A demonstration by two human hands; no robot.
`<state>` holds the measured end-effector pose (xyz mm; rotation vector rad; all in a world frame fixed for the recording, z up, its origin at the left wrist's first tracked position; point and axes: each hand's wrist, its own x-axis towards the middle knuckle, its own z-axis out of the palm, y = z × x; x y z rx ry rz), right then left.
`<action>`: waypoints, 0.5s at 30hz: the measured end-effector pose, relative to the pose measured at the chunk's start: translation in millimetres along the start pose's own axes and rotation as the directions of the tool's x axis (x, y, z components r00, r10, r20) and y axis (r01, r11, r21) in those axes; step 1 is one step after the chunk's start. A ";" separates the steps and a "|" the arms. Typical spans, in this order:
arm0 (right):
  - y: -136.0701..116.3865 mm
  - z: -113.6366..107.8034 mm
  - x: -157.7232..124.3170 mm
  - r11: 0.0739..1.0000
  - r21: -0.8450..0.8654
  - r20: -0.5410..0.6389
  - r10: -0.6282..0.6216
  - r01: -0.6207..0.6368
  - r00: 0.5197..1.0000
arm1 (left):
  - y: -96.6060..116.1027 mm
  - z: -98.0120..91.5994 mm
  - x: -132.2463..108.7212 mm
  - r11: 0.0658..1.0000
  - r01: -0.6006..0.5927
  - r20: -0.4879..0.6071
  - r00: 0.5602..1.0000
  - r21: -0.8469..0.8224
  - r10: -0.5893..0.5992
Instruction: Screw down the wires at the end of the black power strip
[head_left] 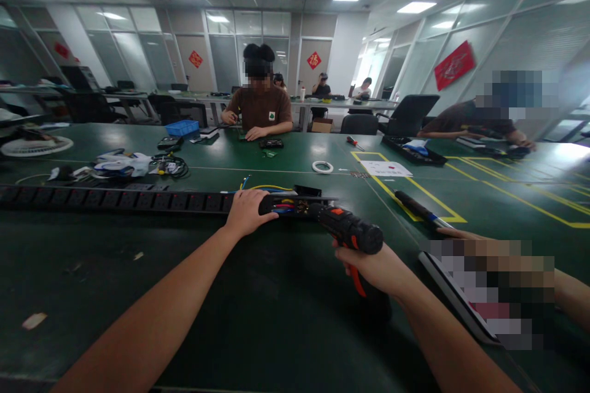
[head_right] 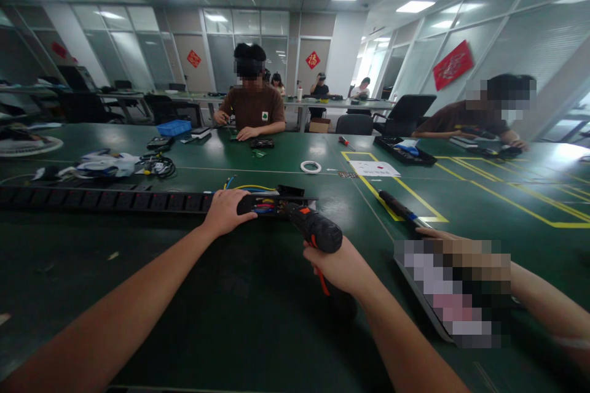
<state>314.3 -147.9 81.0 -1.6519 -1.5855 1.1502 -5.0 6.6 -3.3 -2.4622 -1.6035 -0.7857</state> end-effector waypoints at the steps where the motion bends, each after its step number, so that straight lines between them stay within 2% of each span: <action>1: 0.0 0.1 -0.1 1.000 0.001 -0.001 -0.002 0.002 1.000 | -0.4 0.4 0.1 1.000 0.001 0.002 1.000 0.002 -0.001; 15: 1.5 -1.0 0.9 0.998 -0.051 0.008 -0.019 0.019 1.000 | 0.7 -0.5 -0.5 1.000 -0.006 -0.005 1.000 -0.005 0.006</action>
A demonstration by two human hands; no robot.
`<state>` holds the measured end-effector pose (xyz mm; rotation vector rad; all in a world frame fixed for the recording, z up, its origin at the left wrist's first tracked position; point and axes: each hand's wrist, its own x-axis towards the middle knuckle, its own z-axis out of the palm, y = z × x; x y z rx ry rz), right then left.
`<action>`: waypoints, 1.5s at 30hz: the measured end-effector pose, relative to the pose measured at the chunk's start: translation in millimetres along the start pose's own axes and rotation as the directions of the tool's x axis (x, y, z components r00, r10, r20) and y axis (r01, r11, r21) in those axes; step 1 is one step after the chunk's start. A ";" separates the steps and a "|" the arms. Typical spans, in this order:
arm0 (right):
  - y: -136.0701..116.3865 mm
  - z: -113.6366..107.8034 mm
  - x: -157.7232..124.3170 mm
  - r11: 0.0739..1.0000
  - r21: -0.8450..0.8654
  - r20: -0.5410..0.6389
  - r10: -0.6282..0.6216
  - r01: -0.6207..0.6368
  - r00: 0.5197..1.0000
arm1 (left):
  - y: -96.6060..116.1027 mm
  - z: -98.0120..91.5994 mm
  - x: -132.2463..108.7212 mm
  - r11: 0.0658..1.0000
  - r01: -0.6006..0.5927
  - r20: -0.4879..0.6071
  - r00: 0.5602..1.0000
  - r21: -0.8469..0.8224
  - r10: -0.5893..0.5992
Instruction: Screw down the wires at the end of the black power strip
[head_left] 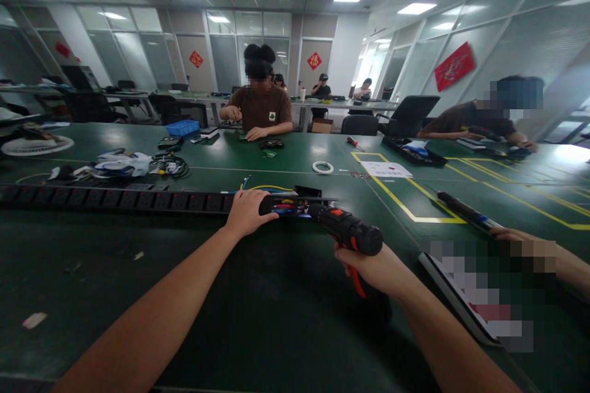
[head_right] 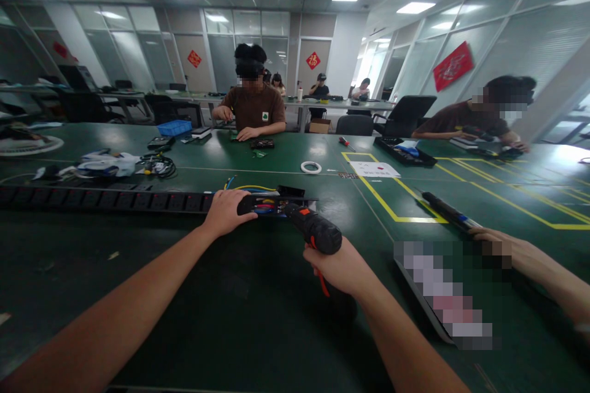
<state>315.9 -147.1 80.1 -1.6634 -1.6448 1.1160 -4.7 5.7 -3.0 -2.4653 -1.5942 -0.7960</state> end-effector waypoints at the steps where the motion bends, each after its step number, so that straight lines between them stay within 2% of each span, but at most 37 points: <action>1: -0.1 0.1 -0.1 1.000 0.000 0.000 0.000 0.000 1.000 | -0.1 0.1 0.0 1.000 -0.001 0.000 1.000 -0.002 0.001; 5: 0.3 0.6 0.2 1.000 0.012 0.001 -0.013 0.013 1.000 | -0.5 0.1 0.0 1.000 -0.002 0.008 1.000 0.001 0.002; 15: -0.1 2.7 0.2 0.997 0.055 -0.020 0.052 -0.051 0.998 | 2.4 -1.9 -0.1 1.000 0.009 0.010 1.000 0.010 -0.009; 33: 4.7 0.7 1.8 1.000 0.021 -0.003 -0.004 0.004 1.000 | 1.4 0.1 -0.4 1.000 0.005 0.001 1.000 0.020 -0.005; 45: 3.0 1.3 1.0 0.997 0.071 -0.009 0.035 -0.034 0.999 | 2.1 -2.3 -1.2 1.000 0.008 -0.002 1.000 -0.001 -0.008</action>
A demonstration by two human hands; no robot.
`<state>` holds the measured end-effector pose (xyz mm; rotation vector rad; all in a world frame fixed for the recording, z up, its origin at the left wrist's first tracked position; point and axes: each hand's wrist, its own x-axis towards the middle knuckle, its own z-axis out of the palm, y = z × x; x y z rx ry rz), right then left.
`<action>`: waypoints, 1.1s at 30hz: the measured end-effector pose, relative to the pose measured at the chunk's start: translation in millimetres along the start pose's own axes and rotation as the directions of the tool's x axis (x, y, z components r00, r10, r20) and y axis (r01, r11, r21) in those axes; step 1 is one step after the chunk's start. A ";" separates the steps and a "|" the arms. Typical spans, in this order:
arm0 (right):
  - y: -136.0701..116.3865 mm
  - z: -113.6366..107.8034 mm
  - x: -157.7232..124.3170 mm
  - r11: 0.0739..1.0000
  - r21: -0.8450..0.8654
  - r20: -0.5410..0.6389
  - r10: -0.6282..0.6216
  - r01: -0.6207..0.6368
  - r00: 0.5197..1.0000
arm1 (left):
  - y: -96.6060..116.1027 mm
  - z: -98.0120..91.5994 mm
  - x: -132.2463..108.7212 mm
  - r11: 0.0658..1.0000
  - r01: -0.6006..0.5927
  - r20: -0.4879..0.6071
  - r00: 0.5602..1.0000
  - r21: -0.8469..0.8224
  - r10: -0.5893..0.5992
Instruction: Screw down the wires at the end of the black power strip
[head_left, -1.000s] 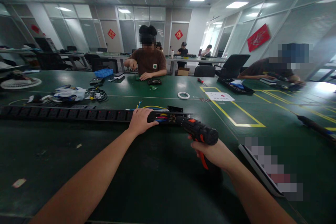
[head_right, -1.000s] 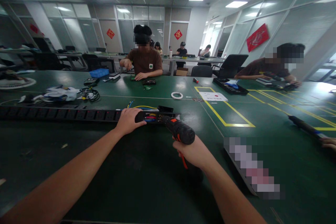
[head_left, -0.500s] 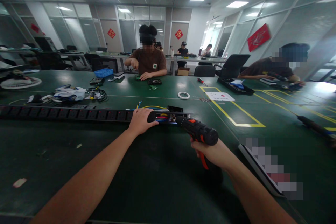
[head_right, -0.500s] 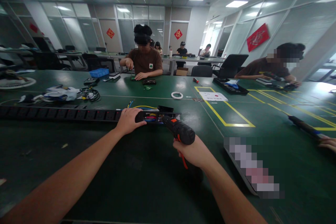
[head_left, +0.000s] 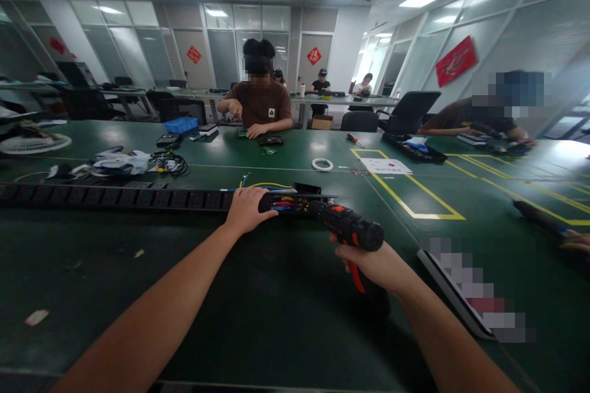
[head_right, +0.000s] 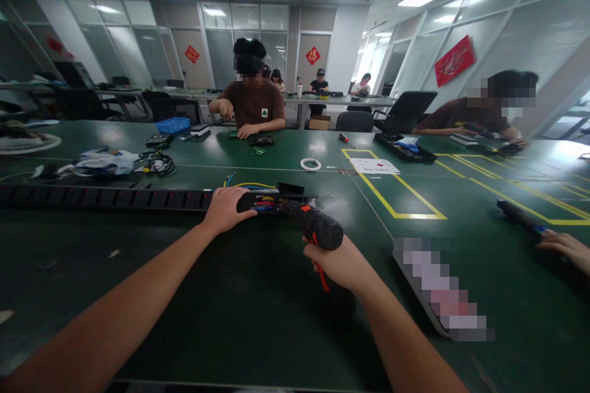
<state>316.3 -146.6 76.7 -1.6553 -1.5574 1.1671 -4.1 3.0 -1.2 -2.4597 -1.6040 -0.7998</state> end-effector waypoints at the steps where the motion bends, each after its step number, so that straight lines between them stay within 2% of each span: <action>1: 0.5 0.2 0.0 1.000 0.003 0.000 0.000 0.000 1.000 | 0.0 -0.1 0.0 1.000 -0.001 -0.001 1.000 -0.001 0.001; 11: 2.2 -1.7 1.8 0.999 -0.035 0.020 -0.015 0.015 1.000 | 1.2 -0.3 0.2 1.000 -0.001 0.007 1.000 0.015 0.000; 33: -1.0 -4.3 -0.1 1.000 0.015 -0.004 -0.012 0.012 1.000 | 3.6 -1.1 0.6 1.000 0.006 0.014 1.000 0.007 -0.006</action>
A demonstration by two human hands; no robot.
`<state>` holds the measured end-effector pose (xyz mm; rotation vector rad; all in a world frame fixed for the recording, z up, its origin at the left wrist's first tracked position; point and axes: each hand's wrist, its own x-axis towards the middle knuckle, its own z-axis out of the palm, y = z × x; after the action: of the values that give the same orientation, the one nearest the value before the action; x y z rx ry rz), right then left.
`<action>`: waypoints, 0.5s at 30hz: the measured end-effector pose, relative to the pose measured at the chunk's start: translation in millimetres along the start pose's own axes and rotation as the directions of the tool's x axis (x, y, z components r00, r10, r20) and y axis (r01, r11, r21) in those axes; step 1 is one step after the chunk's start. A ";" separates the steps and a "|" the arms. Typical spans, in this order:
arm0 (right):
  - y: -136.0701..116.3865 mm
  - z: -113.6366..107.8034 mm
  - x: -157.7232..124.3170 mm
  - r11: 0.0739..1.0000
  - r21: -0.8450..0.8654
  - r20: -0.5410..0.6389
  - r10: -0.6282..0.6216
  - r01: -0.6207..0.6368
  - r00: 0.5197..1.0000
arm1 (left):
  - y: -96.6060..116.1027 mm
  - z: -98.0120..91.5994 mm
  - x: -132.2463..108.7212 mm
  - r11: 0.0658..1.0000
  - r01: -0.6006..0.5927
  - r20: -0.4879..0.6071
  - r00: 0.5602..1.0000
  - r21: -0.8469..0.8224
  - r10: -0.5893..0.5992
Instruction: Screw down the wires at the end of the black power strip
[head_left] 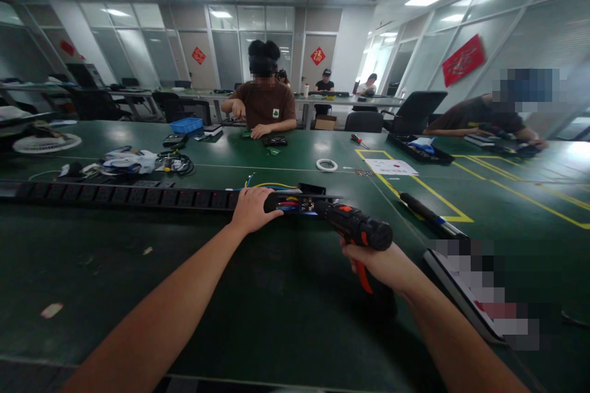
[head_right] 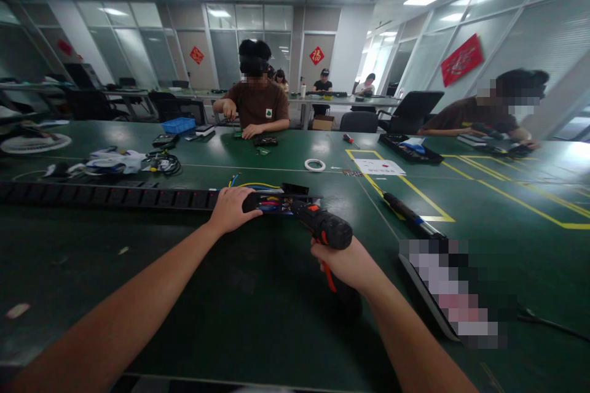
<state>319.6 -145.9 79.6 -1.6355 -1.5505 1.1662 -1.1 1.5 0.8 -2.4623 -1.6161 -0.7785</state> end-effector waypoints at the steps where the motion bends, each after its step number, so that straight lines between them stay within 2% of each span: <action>1: 0.2 0.1 0.3 1.000 0.002 -0.001 0.000 0.000 1.000 | -0.2 0.2 0.2 1.000 -0.002 -0.001 1.000 -0.004 0.002; 7: 0.5 0.1 2.1 1.000 0.007 0.007 -0.013 0.013 1.000 | -1.8 1.2 1.6 1.000 -0.011 -0.012 1.000 -0.006 0.011; 15: -10.2 -0.5 -3.6 0.997 0.066 0.014 0.049 -0.050 0.999 | -2.4 2.1 1.0 1.000 -0.006 -0.018 1.000 0.007 0.006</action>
<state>315.6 -147.9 89.4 -1.6342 -1.4707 1.2427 -2.2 4.0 -1.0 -2.4467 -1.6015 -0.7907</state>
